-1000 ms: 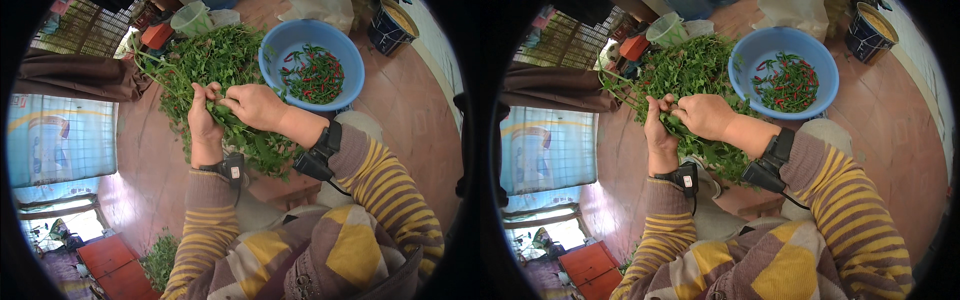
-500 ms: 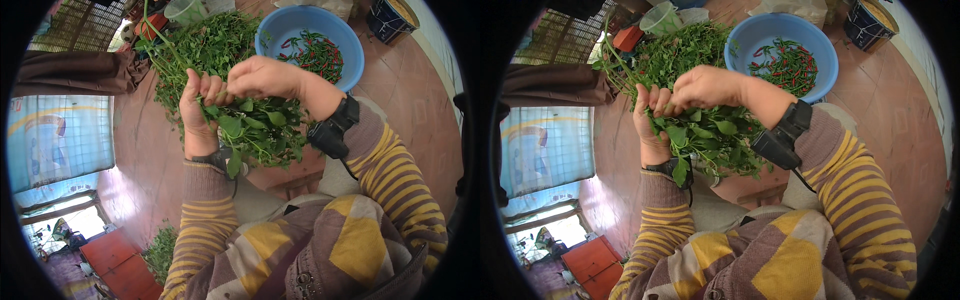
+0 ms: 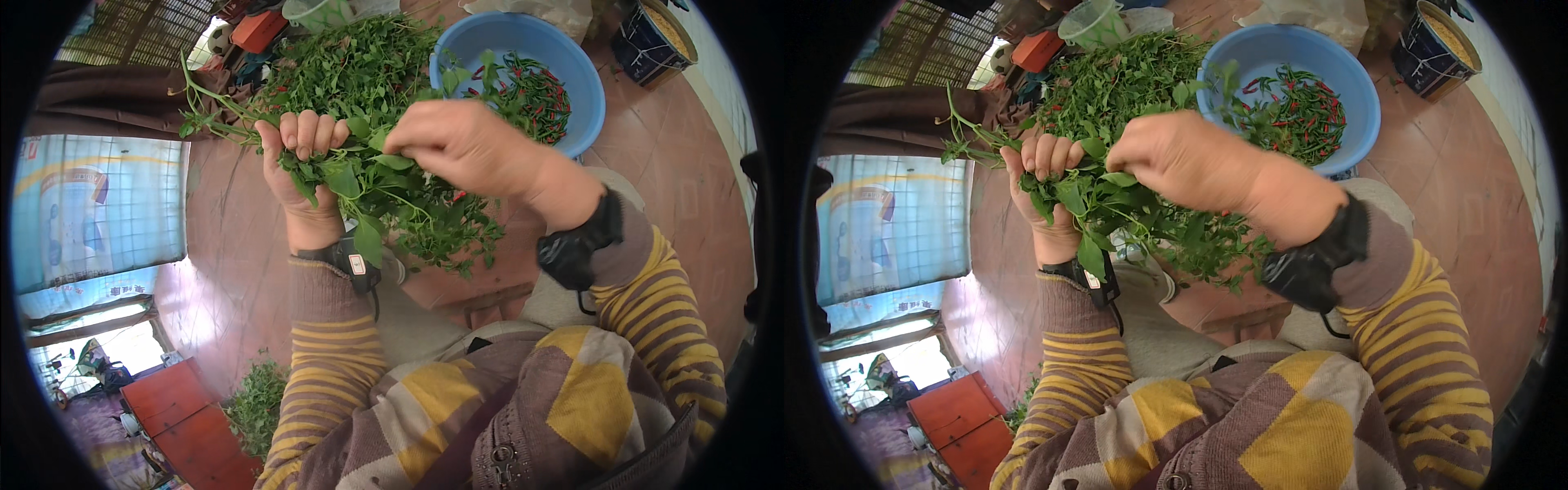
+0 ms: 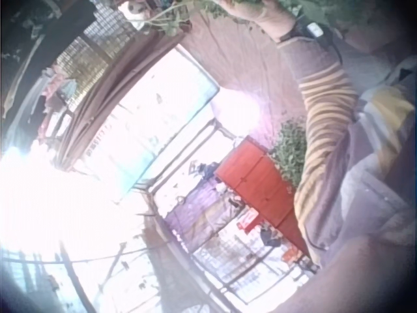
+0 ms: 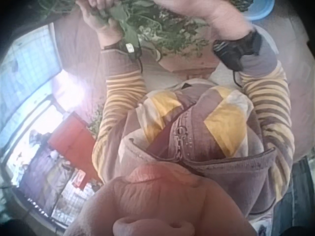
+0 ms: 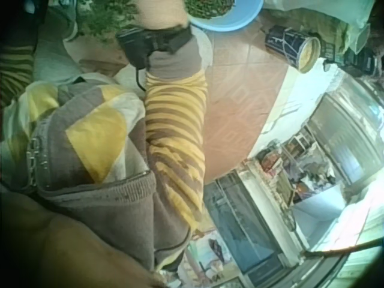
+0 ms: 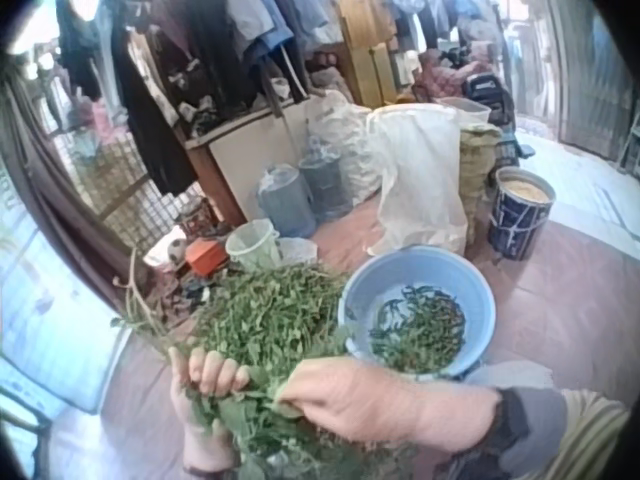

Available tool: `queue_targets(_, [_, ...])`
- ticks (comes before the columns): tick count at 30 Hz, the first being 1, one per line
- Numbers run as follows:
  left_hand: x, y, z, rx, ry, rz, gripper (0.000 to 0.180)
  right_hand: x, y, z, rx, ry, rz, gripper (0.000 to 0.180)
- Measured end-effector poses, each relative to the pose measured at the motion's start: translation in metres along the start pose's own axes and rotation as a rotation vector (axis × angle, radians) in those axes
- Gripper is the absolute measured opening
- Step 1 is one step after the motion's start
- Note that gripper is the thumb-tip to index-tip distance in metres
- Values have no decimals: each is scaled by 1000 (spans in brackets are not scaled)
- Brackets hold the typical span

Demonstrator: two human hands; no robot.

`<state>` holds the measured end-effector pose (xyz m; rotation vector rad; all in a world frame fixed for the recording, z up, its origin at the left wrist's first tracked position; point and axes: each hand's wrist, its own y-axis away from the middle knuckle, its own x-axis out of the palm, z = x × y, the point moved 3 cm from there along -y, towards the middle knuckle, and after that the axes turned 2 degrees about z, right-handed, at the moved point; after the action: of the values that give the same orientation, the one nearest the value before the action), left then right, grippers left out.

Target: The person picks red and green chilies from leafy branches by hand and places them into a blue bowl. The person holds the branches with one hand and uses the other to pluck the chilies, occasionally dropping leaves and stems onto the floor.

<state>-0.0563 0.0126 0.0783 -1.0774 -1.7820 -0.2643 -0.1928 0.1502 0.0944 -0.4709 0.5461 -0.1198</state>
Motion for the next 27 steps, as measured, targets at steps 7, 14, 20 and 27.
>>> queue_targets(7, [-10,-2,7,-15,54,-151,45,24,0,-4,51,351,140,23])
queue_targets(14, [-13,-2,13,4,28,-212,46,28,5,-5,93,480,234,33])
queue_targets(20, [-10,-2,15,-50,22,-199,47,37,4,-12,224,154,288,24])
queue_targets(27, [-12,-1,14,-80,-91,-195,47,24,1,-19,355,19,324,24])
